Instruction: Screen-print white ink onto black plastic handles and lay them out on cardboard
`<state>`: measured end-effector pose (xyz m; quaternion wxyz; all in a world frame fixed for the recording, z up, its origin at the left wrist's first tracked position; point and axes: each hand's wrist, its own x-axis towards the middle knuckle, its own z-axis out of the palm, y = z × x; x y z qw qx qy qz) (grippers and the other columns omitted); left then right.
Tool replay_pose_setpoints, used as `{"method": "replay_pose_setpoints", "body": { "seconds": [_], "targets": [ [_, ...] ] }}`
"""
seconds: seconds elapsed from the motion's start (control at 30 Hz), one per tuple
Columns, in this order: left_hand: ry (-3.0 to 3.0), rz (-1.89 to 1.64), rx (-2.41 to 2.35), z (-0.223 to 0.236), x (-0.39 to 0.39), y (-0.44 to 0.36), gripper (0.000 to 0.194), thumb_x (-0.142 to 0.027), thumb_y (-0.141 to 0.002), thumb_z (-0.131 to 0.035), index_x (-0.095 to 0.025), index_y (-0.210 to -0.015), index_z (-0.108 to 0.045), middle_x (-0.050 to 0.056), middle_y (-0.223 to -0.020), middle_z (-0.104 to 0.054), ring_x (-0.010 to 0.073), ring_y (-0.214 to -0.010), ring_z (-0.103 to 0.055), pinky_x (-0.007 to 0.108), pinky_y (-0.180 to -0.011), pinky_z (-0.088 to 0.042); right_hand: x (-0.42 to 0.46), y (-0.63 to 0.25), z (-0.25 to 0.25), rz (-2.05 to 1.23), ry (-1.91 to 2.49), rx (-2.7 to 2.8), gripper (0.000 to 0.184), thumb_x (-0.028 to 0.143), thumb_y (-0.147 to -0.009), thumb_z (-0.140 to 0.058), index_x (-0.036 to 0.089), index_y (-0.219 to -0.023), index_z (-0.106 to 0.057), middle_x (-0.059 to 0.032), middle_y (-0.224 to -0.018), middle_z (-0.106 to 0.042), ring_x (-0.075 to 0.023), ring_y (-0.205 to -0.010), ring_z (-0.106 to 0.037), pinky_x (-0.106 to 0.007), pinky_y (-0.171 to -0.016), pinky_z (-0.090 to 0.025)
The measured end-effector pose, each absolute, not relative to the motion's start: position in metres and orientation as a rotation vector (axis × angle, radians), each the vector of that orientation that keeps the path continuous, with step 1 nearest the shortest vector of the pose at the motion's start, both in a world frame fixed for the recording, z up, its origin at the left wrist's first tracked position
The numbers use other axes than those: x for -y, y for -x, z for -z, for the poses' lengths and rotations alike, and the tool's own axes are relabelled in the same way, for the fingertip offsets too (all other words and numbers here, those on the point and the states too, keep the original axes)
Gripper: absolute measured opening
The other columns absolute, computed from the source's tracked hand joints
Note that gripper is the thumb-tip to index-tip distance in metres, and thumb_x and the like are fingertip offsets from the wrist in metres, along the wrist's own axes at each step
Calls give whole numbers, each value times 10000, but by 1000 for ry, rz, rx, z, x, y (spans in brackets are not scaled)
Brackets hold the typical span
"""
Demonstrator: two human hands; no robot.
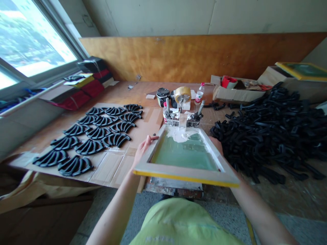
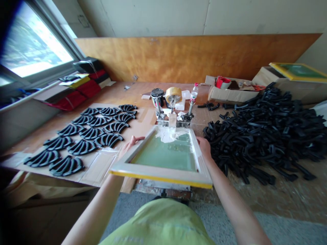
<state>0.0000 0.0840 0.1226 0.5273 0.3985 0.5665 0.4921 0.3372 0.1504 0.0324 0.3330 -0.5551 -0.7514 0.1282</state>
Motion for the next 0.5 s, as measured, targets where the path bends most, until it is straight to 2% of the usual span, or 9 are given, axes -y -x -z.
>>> {"method": "replay_pose_setpoints", "body": {
  "seconds": [0.03, 0.1, 0.2, 0.27, 0.37, 0.43, 0.5],
  "targets": [
    [-947, -1082, -1389, -111, -77, 4, 599, -647, -755, -575, -139, -1046, -702, 31, -736, -681, 132, -576, -565, 221, -515, -423, -159, -341, -40, -276, 1493, 1909, 364, 235, -930, -380, 47, -1032, -674, -51, -897, -730, -167, -861, -666, -236, -751, -546],
    [-930, -985, -1425, -83, -65, 8, 624, -594, -745, -618, -158, -1191, -646, 22, -733, -682, 124, -535, -548, 216, -483, -406, -175, -333, -56, -135, 1520, 1855, 297, 210, -883, -518, 104, -1127, -651, -98, -1087, -688, -207, -983, -645, -309, -862, -527],
    [-932, -991, -1468, -41, -58, 5, 749, -547, -738, -641, -175, -1371, -493, 36, -799, -700, 149, -598, -599, 233, -535, -454, -197, -290, -75, -11, 1387, 2067, 475, 194, -794, -664, 153, -1259, -569, -138, -1305, -550, -253, -1170, -538, -380, -999, -444],
    [-976, -993, -1523, -18, -58, 2, 750, -542, -757, -622, -183, -1396, -463, 41, -838, -704, 166, -674, -629, 244, -597, -478, -207, -259, -80, -22, 1362, 2255, 458, 182, -784, -672, 159, -1230, -572, -133, -1230, -584, -252, -1137, -539, -364, -966, -451],
    [-1032, -961, -1555, 4, -60, 2, 701, -551, -783, -587, -177, -1369, -497, 53, -883, -711, 185, -756, -646, 260, -666, -491, -210, -233, -74, -119, 1477, 2467, 207, 184, -808, -633, 161, -1014, -635, -105, -980, -658, -239, -969, -584, -325, -835, -473],
    [-1045, -942, -1549, 11, -61, 4, 688, -560, -795, -569, -171, -1359, -506, 69, -928, -717, 198, -805, -653, 272, -707, -496, -201, -230, -65, -140, 1496, 2549, 96, 162, -820, -593, 156, -906, -636, -105, -911, -663, -235, -907, -586, -318, -797, -459],
    [-1051, -930, -1544, 14, -61, 6, 677, -568, -810, -548, -179, -1362, -502, 78, -980, -717, 207, -847, -657, 281, -742, -498, -184, -236, -58, -139, 1370, 2626, 108, 105, -813, -547, 151, -863, -631, -103, -898, -661, -228, -893, -582, -311, -790, -443]
  ]
}}
